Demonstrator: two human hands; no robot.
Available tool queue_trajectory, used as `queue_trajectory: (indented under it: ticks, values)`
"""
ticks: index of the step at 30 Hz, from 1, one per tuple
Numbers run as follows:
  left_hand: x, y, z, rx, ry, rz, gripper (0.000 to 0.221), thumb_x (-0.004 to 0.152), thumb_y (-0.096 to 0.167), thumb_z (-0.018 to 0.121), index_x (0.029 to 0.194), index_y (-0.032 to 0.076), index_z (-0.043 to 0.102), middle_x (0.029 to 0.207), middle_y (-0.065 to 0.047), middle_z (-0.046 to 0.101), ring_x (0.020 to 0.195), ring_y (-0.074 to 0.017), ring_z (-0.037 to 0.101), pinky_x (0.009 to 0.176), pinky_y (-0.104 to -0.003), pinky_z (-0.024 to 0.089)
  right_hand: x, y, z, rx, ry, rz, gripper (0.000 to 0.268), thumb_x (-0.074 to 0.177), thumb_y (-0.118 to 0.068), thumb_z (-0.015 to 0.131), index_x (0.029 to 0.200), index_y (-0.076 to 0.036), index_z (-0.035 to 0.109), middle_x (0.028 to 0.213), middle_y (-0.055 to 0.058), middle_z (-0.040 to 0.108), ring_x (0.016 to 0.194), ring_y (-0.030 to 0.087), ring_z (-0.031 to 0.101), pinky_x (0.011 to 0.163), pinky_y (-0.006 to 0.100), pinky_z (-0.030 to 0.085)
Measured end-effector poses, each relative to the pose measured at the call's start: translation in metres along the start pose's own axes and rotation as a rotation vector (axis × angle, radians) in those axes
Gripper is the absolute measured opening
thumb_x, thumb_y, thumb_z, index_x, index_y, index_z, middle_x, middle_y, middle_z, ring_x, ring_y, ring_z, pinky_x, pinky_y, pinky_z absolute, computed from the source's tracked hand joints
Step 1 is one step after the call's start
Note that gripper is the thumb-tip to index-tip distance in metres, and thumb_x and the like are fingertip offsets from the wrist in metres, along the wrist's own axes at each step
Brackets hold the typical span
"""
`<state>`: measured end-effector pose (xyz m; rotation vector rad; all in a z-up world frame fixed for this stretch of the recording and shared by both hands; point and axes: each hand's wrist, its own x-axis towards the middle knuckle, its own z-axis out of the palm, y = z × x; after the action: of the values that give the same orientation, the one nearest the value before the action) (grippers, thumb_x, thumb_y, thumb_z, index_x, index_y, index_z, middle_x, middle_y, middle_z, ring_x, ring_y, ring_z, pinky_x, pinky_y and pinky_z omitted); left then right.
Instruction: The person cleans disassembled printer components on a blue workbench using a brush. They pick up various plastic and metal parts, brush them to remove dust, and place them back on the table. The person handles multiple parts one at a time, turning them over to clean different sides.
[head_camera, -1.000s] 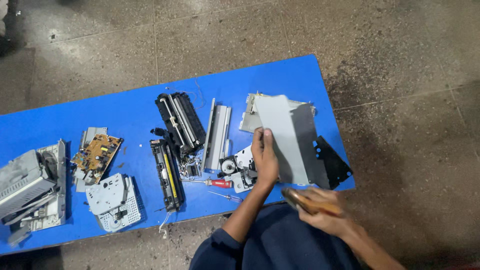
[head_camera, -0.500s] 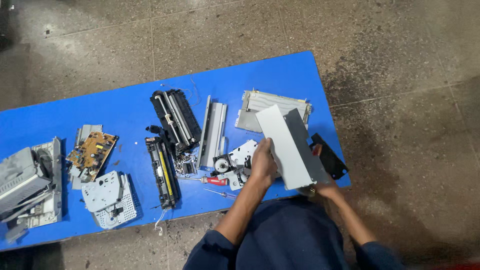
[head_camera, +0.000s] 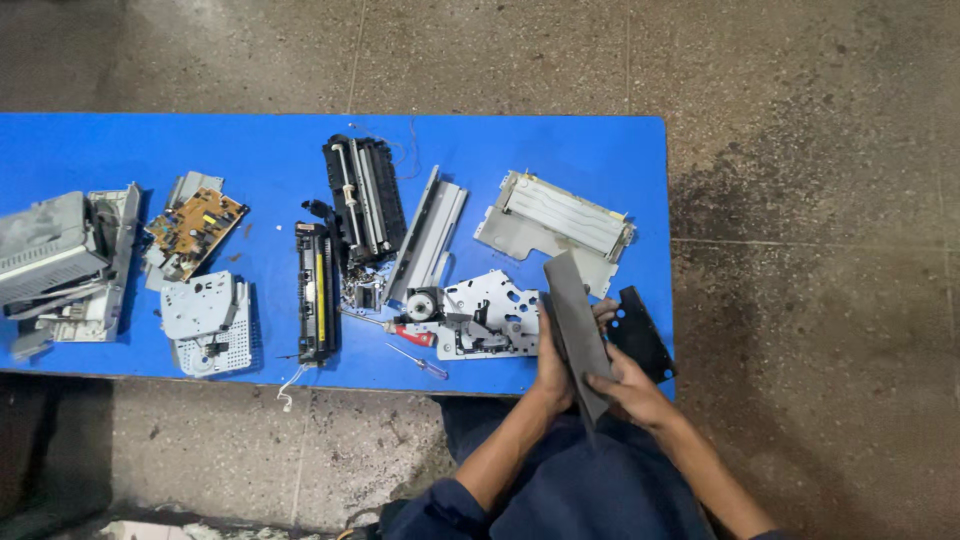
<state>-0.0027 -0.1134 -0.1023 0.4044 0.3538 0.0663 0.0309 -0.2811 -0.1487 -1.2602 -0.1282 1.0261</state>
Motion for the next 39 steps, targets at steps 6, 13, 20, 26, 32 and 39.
queue_trajectory:
  ticks: [6,13,20,26,32,39]
  values:
    - [-0.016,0.016,-0.016,0.15,0.087,-0.096,0.084,0.1,0.066,0.034,0.158,0.006,0.035,0.146,-0.013,0.057,0.127,-0.0248,0.058,0.109,-0.041,0.046,0.002,0.007,-0.011,-0.088,0.192,-0.072,0.041,0.095,-0.014,0.07,0.131,0.003,0.061,0.112,0.015,0.075,0.097,0.021,0.069,0.084,0.037,0.056]
    - [-0.021,0.033,-0.077,0.469,0.303,-0.246,0.07,0.089,0.025,0.076,0.147,-0.003,0.048,0.13,-0.015,0.065,0.115,-0.0283,0.068,0.091,-0.043,0.059,0.009,-0.003,-0.007,-0.549,0.144,-0.126,0.044,0.091,-0.022,0.074,0.127,0.002,0.063,0.115,0.012,0.074,0.106,0.018,0.067,0.091,0.033,0.054]
    - [-0.005,0.049,-0.114,0.531,0.485,-0.14,0.061,0.081,0.012,0.082,0.135,-0.004,0.059,0.121,-0.015,0.073,0.106,-0.0293,0.073,0.089,-0.044,0.061,0.114,-0.066,-0.005,-1.041,0.3,-0.058,0.064,0.082,-0.046,0.075,0.134,-0.01,0.063,0.121,0.014,0.072,0.112,0.027,0.07,0.095,0.037,0.053]
    - [0.002,0.032,-0.123,0.531,0.595,-0.161,0.075,0.09,0.014,0.072,0.151,0.01,0.029,0.137,-0.01,0.057,0.117,-0.0243,0.061,0.089,-0.046,0.055,0.231,-0.102,-0.023,-1.777,0.446,-0.216,0.106,0.063,-0.045,0.09,0.149,-0.009,0.04,0.136,0.022,0.055,0.128,0.038,0.052,0.105,0.058,0.04]
    - [0.015,0.023,-0.122,0.45,0.531,-0.084,0.059,0.092,0.022,0.068,0.141,-0.001,0.045,0.132,-0.02,0.063,0.112,-0.027,0.066,0.084,-0.04,0.059,0.246,-0.124,-0.011,-1.75,0.396,0.03,0.087,0.069,-0.044,0.085,0.145,-0.017,0.053,0.128,0.014,0.067,0.121,0.034,0.064,0.099,0.056,0.05]
    - [0.06,0.032,-0.116,0.734,0.655,0.056,0.057,0.091,0.012,0.069,0.143,0.001,0.047,0.133,-0.015,0.063,0.116,-0.0248,0.062,0.096,-0.035,0.05,0.214,-0.18,-0.052,-1.207,0.251,-0.373,0.089,0.064,-0.031,0.087,0.144,-0.008,0.056,0.136,0.015,0.066,0.122,0.027,0.065,0.105,0.042,0.051]
